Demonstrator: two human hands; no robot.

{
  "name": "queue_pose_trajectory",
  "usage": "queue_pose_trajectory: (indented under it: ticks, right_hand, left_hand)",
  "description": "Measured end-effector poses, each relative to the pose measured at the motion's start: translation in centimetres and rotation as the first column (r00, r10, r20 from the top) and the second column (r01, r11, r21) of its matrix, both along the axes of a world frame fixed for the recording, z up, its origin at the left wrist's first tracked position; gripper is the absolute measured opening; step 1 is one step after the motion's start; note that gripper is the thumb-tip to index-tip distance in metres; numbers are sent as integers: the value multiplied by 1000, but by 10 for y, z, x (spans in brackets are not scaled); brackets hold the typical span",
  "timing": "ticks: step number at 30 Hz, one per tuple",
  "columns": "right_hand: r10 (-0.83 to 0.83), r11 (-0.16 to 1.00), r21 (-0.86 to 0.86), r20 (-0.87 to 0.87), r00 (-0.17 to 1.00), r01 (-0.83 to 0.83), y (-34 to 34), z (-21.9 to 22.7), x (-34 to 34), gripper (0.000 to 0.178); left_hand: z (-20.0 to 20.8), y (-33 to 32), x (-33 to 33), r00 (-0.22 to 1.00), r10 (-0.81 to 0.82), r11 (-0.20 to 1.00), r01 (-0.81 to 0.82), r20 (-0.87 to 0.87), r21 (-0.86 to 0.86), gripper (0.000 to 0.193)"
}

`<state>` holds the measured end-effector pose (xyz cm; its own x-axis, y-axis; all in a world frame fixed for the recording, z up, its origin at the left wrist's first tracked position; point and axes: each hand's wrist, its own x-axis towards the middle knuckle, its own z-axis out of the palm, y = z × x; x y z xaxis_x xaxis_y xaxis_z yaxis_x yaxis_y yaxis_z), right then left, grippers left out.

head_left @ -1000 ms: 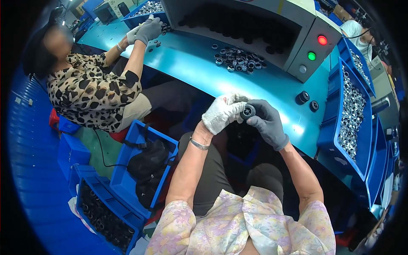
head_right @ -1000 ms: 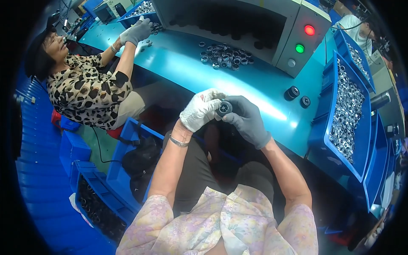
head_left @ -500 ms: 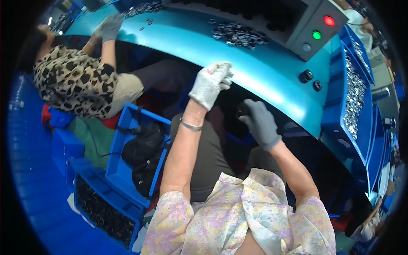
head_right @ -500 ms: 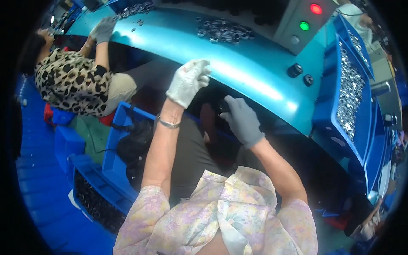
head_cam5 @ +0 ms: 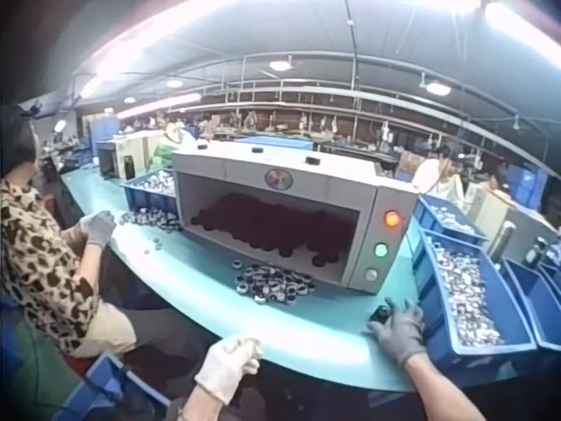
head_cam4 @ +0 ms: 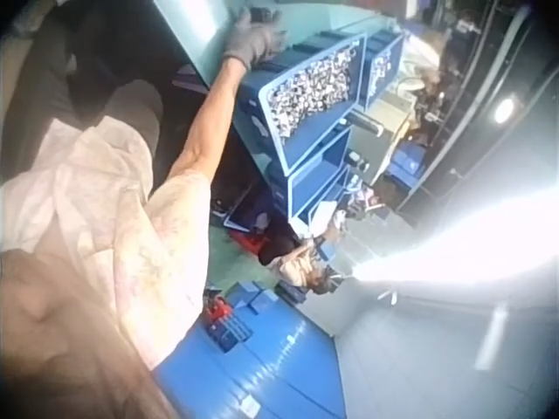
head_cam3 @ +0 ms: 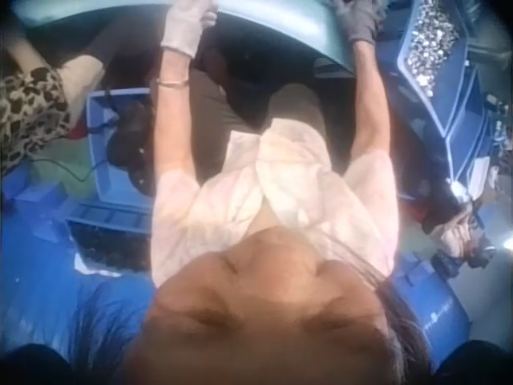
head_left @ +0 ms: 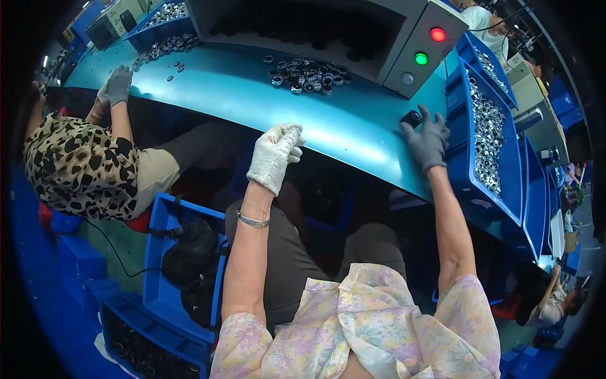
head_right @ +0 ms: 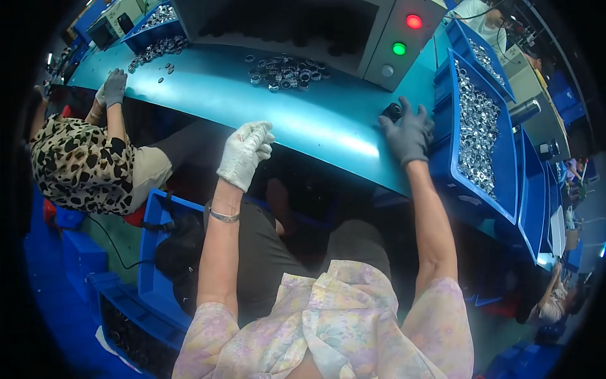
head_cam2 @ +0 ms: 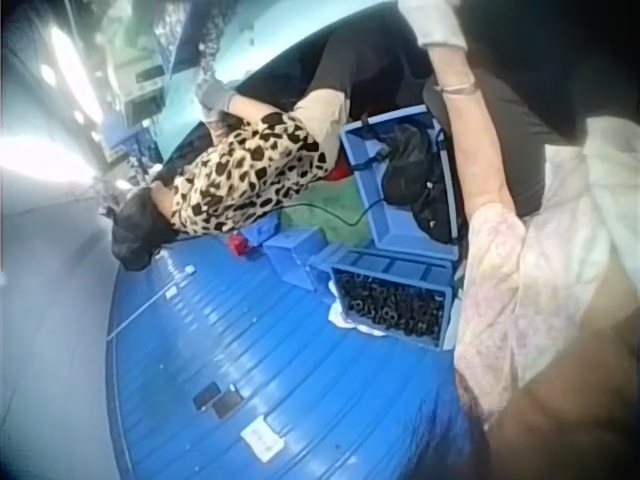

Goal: The person assembles small circular metal components by hand at a factory workstation.

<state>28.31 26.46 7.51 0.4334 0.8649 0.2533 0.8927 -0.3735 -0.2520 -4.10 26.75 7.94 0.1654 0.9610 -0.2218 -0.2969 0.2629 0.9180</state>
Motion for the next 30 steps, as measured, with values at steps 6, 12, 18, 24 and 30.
queue_pose_trajectory:
  ticks: [6,12,18,24,30]
  right_hand:
    - [294,940,177,15,956,-292,29,-32,2,39]
    - [658,720,289,3,753,-631,-11,-44,-77,27]
    - [924,259,426,151,350,-867,-73,-30,-144,45]
    - [651,587,-90,-538,536,-804,-60,-133,-144,59]
    - [629,615,-122,-520,578,-779,-98,-153,-113,53]
  left_hand:
    - [-15,7,-8,994,39,994,-28,-107,104,25]
    - [-34,7,-15,994,29,997,-22,-106,70,22]
    - [-37,0,-18,986,90,994,-81,-140,70,21]
    - [-47,6,-17,984,126,992,-122,-124,35,21]
    - [-51,5,-17,966,145,989,-132,-212,73,20]
